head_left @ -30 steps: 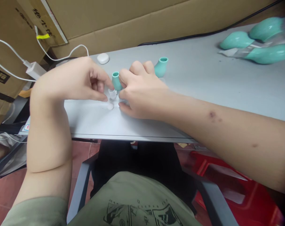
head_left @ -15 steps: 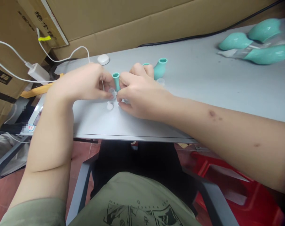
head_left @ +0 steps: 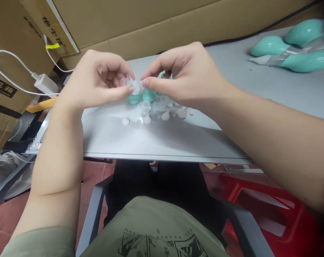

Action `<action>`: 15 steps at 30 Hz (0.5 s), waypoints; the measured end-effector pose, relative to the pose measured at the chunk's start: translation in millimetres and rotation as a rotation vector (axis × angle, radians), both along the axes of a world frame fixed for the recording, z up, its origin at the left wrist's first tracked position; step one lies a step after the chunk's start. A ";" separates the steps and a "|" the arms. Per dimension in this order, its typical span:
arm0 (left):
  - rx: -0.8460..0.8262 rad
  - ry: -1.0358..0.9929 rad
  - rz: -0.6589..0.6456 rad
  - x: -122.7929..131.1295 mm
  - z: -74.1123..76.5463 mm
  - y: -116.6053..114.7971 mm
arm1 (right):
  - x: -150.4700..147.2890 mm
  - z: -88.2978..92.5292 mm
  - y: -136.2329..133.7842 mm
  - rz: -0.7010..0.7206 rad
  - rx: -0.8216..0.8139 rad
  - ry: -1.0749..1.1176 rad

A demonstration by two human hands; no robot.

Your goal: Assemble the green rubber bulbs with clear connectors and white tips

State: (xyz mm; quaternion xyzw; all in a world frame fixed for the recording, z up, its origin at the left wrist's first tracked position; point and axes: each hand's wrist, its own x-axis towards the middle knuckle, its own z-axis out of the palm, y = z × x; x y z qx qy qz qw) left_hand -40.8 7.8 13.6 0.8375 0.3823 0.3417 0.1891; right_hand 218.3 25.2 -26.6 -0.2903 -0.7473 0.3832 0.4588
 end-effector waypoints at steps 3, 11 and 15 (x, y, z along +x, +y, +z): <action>0.104 -0.097 -0.048 4.4 -7.8 8.6 | -2.9 -0.8 -0.8 0.016 -0.098 0.126; 0.083 -0.219 0.031 13.8 -21.1 14.8 | -3.9 0.0 0.4 0.059 -0.173 0.280; 0.088 -0.245 0.069 14.6 -27.7 13.1 | -5.7 -4.4 2.2 0.062 -0.158 0.328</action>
